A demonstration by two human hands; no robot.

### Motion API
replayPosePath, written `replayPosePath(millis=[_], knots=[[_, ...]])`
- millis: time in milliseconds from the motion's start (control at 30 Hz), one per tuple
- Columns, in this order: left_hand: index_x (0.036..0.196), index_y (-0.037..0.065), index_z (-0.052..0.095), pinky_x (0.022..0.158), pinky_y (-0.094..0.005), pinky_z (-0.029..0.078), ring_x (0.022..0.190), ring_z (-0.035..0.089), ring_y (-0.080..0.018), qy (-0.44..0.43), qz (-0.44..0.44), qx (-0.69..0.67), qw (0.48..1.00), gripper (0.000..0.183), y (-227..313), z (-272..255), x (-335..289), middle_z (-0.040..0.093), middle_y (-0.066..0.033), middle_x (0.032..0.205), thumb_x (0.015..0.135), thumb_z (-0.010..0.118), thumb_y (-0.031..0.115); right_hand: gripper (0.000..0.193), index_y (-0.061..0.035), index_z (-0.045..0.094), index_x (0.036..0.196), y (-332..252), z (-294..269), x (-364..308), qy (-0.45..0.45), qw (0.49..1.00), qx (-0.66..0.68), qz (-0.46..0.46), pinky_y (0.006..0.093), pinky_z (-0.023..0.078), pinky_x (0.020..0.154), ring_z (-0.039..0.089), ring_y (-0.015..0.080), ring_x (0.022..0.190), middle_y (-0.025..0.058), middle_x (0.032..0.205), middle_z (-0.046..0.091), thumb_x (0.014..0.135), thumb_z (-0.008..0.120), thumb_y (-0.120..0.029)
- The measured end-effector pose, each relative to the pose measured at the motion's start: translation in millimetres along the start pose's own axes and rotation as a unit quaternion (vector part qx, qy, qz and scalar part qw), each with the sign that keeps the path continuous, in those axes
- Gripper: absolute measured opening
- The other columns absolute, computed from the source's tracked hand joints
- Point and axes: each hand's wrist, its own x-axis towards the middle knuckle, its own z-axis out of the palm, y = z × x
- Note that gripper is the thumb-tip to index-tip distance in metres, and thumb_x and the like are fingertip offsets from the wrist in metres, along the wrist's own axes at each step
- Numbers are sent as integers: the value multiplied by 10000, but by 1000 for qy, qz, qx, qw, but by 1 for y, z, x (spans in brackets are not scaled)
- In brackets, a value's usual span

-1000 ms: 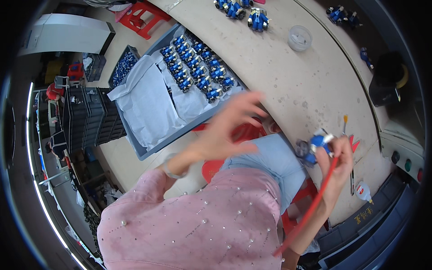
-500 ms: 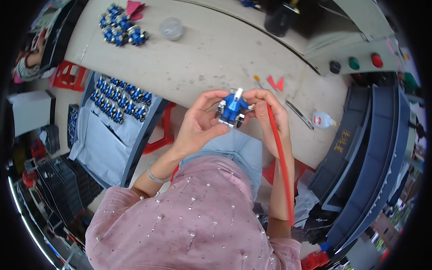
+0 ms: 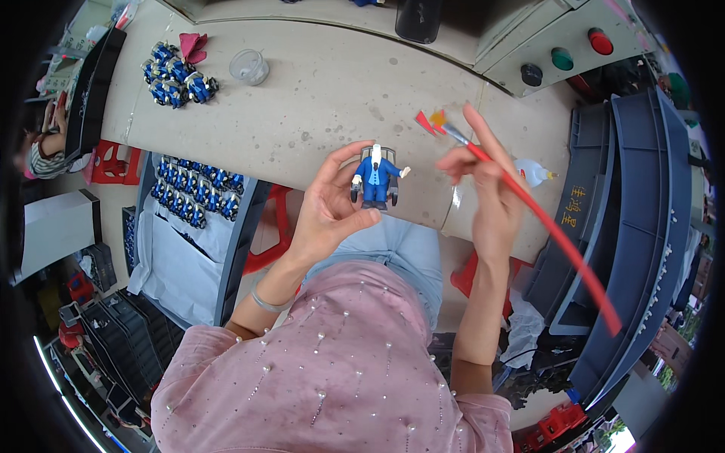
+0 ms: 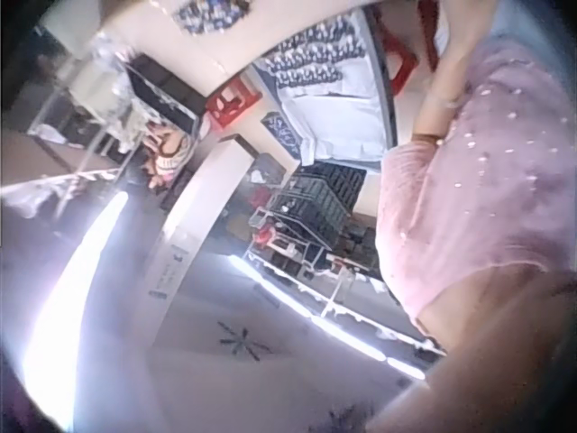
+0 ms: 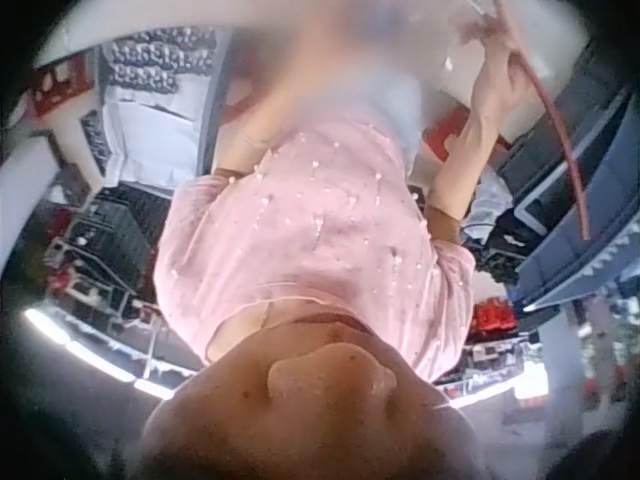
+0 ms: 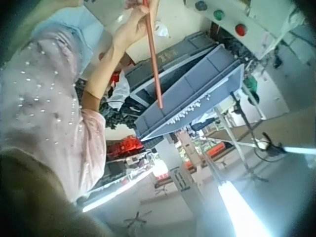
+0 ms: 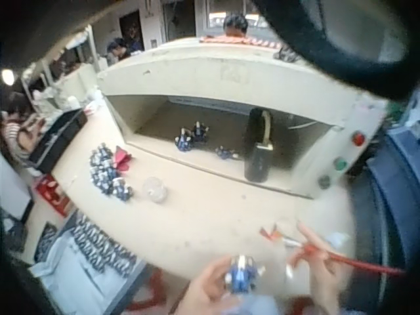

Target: Painting and detailing small robot figurines using a thin paintbrush on an assembly line.

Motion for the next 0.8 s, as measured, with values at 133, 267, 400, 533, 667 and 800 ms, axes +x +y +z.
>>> replayPosePath(millis=[133, 267, 400, 533, 667, 800], knots=[[1377, 64, 327, 878, -279, 491, 1120, 514, -162, 10, 21, 42, 999, 762, -8, 3, 2, 487, -122, 1255, 720, 665, -122, 534, 45, 671, 1045, -20, -1, -20, 13, 996, -43, -72, 267, 436, 616, 549, 144, 690, 100, 831, 619, 952, 483, -446], [1345, 64, 343, 895, -302, 502, 1105, 522, -170, 37, 51, 95, 994, 758, -13, 9, 2, 498, -117, 1217, 691, 665, -145, 284, 38, 684, 966, -18, 16, -31, -44, 986, -147, -66, 260, 447, 610, 578, 164, 701, 125, 835, 632, 903, 600, -226], [1322, 65, 360, 897, -312, 509, 1098, 529, -175, 52, 62, 120, 989, 744, -12, 8, 1, 506, -112, 1200, 680, 672, -147, 187, 32, 683, 932, -22, 16, -32, -62, 994, -87, -10, 259, 463, 645, 598, 176, 711, 114, 802, 640, 872, 631, -137], [1309, 63, 383, 895, -317, 514, 1089, 538, -180, 54, 71, 160, 983, 729, -12, 9, 0, 514, -109, 1180, 673, 672, -147, 170, 29, 682, 907, -19, 22, -28, -17, 995, -72, -63, 261, 443, 610, 576, 163, 668, 92, 758, 637, 880, 619, -126], [1293, 64, 410, 888, -324, 516, 1076, 552, -188, 66, 77, 188, 977, 709, -11, 9, 0, 529, -108, 1147, 666, 679, -128, 166, 30, 680, 888, -18, 25, -29, -103, 989, -105, -27, 257, 434, 599, 562, 158, 650, 95, 758, 636, 888, 611, -121], [1289, 64, 414, 885, -337, 515, 1059, 565, -188, 72, 101, 232, 965, 703, -10, 8, 0, 545, -103, 1117, 666, 687, -112, 167, 33, 679, 867, -17, 23, -29, -65, 993, -87, -41, 256, 431, 594, 563, 154, 646, 94, 746, 630, 882, 614, -120]])
